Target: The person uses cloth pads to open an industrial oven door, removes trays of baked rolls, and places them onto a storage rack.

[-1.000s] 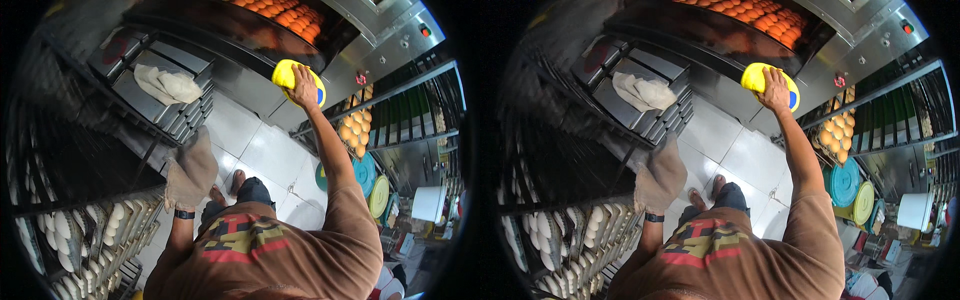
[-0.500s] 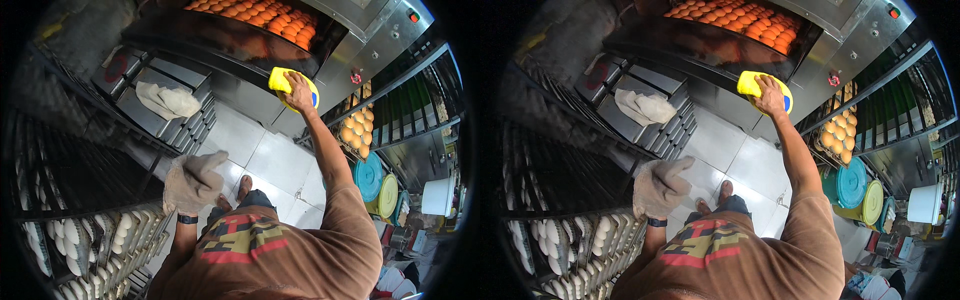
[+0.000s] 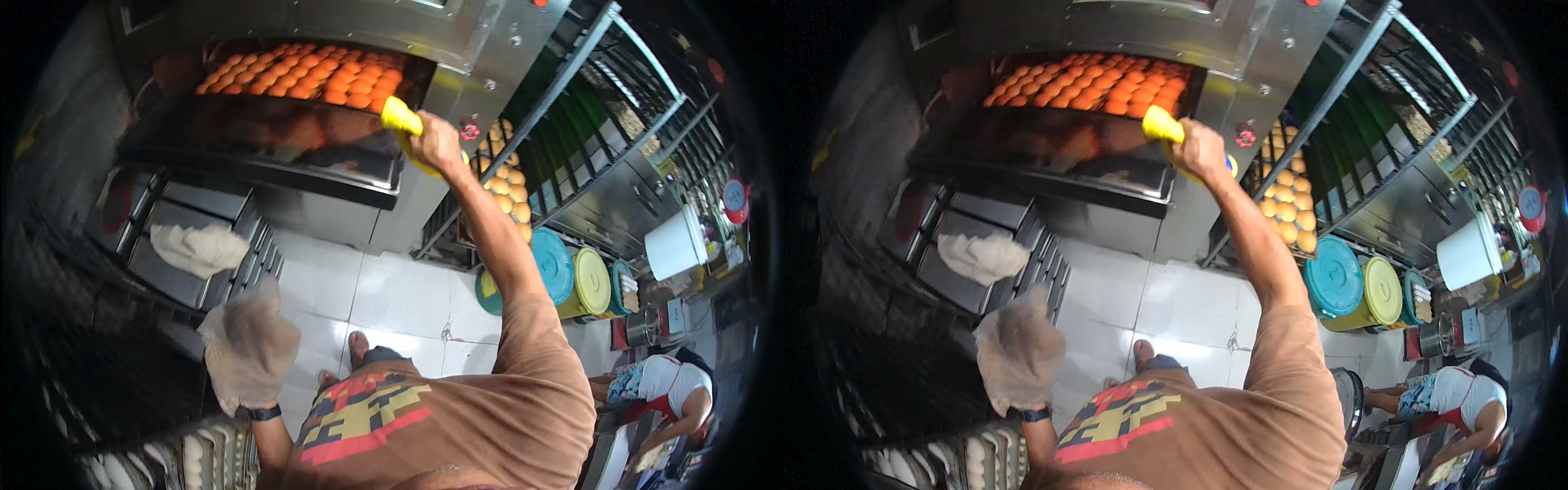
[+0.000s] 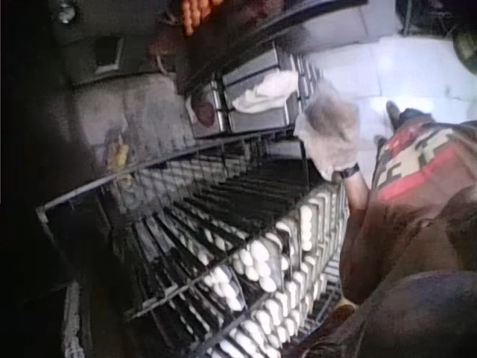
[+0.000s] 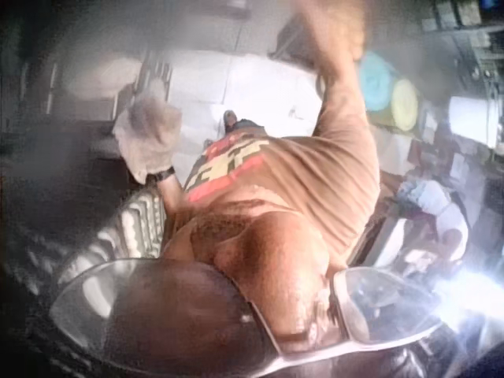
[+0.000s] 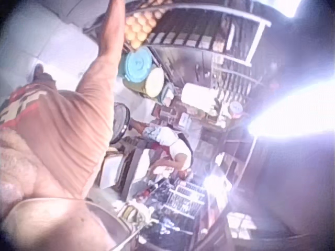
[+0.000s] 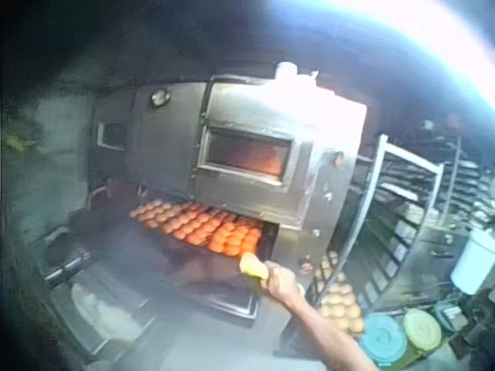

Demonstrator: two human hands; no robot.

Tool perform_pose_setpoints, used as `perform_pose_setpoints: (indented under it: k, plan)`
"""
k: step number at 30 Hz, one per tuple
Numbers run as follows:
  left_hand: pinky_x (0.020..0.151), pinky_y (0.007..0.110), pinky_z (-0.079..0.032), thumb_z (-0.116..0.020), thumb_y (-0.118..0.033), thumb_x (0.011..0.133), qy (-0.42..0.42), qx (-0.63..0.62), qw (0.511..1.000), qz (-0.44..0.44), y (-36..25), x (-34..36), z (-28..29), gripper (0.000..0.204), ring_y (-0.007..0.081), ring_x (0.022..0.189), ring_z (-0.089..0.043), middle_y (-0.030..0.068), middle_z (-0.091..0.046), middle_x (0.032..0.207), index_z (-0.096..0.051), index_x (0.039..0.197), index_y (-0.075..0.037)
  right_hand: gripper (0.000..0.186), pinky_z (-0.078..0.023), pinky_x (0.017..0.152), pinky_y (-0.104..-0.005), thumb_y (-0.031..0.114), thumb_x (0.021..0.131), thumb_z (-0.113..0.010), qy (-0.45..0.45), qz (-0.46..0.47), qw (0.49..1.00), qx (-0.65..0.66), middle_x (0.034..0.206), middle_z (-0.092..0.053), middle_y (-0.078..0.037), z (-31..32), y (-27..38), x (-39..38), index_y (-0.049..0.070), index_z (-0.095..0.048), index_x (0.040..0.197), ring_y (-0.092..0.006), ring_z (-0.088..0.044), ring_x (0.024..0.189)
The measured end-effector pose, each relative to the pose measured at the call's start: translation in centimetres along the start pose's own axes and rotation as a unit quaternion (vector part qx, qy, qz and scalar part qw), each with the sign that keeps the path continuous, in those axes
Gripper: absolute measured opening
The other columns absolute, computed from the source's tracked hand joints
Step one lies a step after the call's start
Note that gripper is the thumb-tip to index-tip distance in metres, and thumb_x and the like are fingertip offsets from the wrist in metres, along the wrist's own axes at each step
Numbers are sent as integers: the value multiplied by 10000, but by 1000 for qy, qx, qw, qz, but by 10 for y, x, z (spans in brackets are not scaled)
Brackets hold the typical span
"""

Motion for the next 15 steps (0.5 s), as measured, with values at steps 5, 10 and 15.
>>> perform_pose_setpoints:
  k: [5,10,15]
  plan:
    - [787,388,-457,-614,-229,795,2,15,1000,-4,8,10,-11,314,246,854,-621,69,-624,971,-585,1055,-56,336,-490,793,-461,255,736,-612,-46,-52,982,-176,1025,-606,-171,116,-75,84,72,-631,1018,-373,-618,905]
    - [778,391,-457,-609,-230,793,-9,46,999,0,20,18,-16,301,247,844,-623,66,-627,954,-592,1041,-60,332,-475,856,-437,257,744,-613,-115,-54,966,-223,1263,-515,-152,189,-107,133,82,-659,1022,-374,-599,988]
    - [770,393,-457,-605,-231,791,-26,115,993,-24,18,28,-23,288,248,834,-625,64,-631,938,-600,1026,-65,413,-441,952,-419,296,755,-606,-84,-66,946,-307,1386,-417,-135,197,-139,184,108,-640,1122,-328,-537,1133]
Point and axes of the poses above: each hand's wrist, its own x-axis towards the middle knuckle, its own z-axis out of the back of the hand, y = z × x, the point moved 10 cm from there along x, towards the middle knuckle
